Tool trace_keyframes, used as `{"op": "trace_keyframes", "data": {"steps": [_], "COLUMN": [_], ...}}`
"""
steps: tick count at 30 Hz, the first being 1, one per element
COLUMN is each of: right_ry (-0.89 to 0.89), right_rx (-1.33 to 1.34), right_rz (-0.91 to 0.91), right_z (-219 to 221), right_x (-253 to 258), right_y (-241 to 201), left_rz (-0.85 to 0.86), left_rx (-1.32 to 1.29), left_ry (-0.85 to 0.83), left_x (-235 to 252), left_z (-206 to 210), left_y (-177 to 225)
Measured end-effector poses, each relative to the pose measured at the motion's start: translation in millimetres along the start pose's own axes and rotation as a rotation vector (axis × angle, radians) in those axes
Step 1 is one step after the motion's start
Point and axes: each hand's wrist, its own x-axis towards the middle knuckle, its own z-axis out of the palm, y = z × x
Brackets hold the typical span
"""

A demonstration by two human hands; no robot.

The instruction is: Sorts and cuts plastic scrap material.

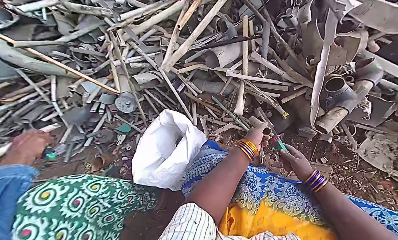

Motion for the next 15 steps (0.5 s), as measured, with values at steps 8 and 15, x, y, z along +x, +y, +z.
{"op": "trace_keyframes", "data": {"steps": [8,15], "right_ry": [0.452,0.327], "right_rx": [0.015,-0.126], "right_rz": [0.145,0.165], "right_z": [-25,-23], "right_x": [15,7], "right_y": [9,5], "left_rz": [0.805,0.087], "left_rx": [0.588,1.236], "left_ry": [0.781,1.066], "left_x": [-93,-110], "left_z": [-142,-268], "left_y": [70,66]}}
